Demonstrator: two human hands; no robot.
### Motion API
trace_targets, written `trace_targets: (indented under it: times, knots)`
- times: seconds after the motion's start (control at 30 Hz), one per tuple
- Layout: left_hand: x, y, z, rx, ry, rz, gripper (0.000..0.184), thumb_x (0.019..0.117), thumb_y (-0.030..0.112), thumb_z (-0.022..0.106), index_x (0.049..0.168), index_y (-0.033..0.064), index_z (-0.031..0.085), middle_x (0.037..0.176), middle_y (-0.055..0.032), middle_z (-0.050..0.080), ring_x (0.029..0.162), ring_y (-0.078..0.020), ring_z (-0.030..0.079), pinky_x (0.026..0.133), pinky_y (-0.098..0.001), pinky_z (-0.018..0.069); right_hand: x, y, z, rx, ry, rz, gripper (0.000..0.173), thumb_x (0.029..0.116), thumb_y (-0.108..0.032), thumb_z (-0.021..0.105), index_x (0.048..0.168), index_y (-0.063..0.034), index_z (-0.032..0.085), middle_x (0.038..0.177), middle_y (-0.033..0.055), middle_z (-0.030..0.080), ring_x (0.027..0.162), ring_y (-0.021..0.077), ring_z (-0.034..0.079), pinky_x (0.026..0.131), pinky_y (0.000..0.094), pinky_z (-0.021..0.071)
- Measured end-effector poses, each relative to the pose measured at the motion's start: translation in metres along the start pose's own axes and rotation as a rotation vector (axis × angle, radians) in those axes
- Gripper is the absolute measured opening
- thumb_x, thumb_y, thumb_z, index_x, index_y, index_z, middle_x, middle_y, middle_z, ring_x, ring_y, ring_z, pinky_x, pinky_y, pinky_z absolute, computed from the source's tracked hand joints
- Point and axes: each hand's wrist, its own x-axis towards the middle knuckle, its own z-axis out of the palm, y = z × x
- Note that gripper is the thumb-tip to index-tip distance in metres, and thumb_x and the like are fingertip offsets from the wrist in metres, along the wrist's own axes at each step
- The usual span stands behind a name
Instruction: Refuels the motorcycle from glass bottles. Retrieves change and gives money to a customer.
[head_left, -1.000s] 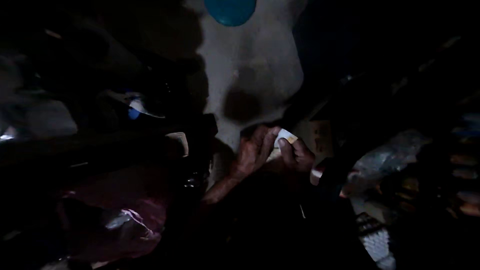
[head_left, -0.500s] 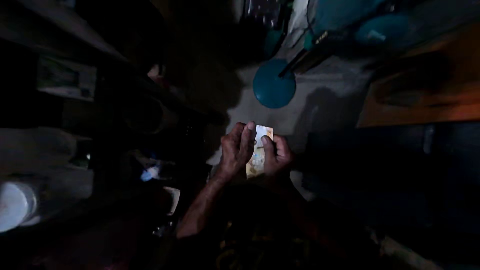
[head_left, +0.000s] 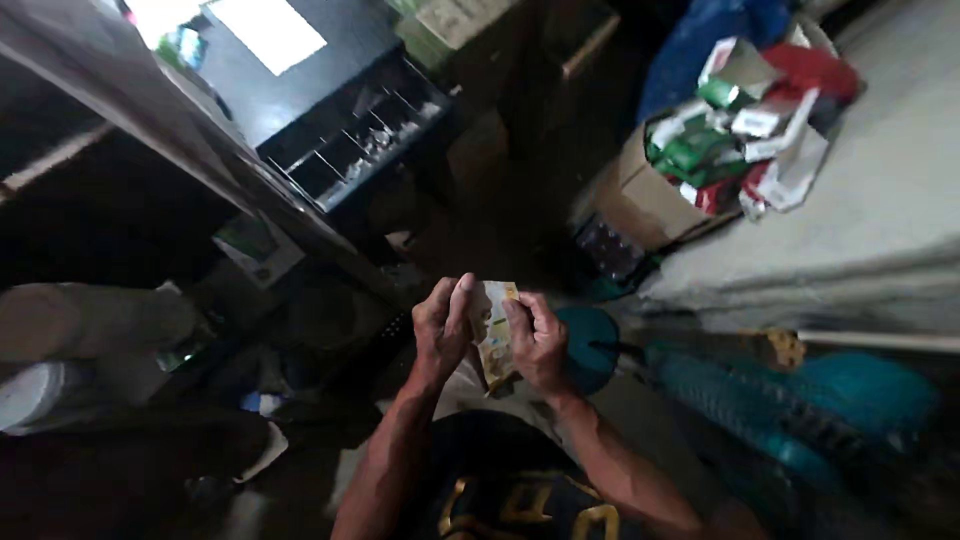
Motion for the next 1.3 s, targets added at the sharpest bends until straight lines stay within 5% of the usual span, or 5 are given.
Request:
trace_targets:
  times: [0.1,0.2,0.43,0.93,1.3]
  knots:
    - [0.052,-0.017,-0.003,0.098,0.098,0.070,0.030,0.1091,0.020,0.048,0.092,0.0048,0.067,0.073,0.0036,0.063,0.062,-0.0007,0.059,0.059,-0.0192,0.0523,0.060,0.019,0.019,0.045,-0.062,-0.017,0.015,0.0980,-0.005,0.063,0.099,0.0092,0.067,0.081,0.0078,0.070,0.071,-0.0013,0.064,0.071,0.0128,0.0542]
    - [0.107,-0.049,-0.030,0.350,0.071,0.188,0.029,0.1087,0.020,0.049,0.113,-0.0009,0.069,0.103,-0.0083,0.072,0.093,-0.0111,0.069,0.085,-0.0309,0.0590,0.112,0.048,0.039,0.030,-0.124,0.032,0.017,0.0989,-0.007,0.063,0.104,0.0079,0.068,0.082,0.0078,0.070,0.069,0.0017,0.064,0.067,0.0172,0.0559]
    - [0.186,-0.109,-0.073,0.822,0.163,0.178,0.040,0.1054,0.026,0.055,0.137,0.0023,0.061,0.143,-0.0175,0.059,0.137,-0.0333,0.053,0.116,-0.0489,0.0415,0.212,0.061,0.077,0.048,-0.289,0.144,0.019,0.1017,-0.009,0.058,0.102,0.0063,0.069,0.080,0.0047,0.069,0.069,-0.0008,0.062,0.068,0.0163,0.0539]
    - [0.145,-0.100,-0.020,0.533,0.455,-0.018,0.039,0.1062,0.036,0.053,0.118,0.0041,0.071,0.121,-0.0136,0.072,0.125,-0.0260,0.062,0.111,-0.0450,0.0468,0.327,0.093,0.162,0.356,-0.962,0.218,0.016,0.0988,-0.002,0.057,0.101,0.0061,0.071,0.088,0.0058,0.073,0.078,0.0040,0.069,0.075,0.0226,0.0593]
    - [0.212,-0.054,0.020,0.162,0.664,-0.349,0.022,0.1055,0.013,0.053,0.100,-0.0016,0.069,0.086,-0.0025,0.071,0.079,-0.0039,0.068,0.074,-0.0226,0.0582,0.349,0.089,0.182,0.524,-1.214,0.154,0.012,0.0961,-0.002,0.066,0.102,0.0048,0.073,0.094,0.0070,0.075,0.084,0.0068,0.071,0.079,0.0243,0.0611]
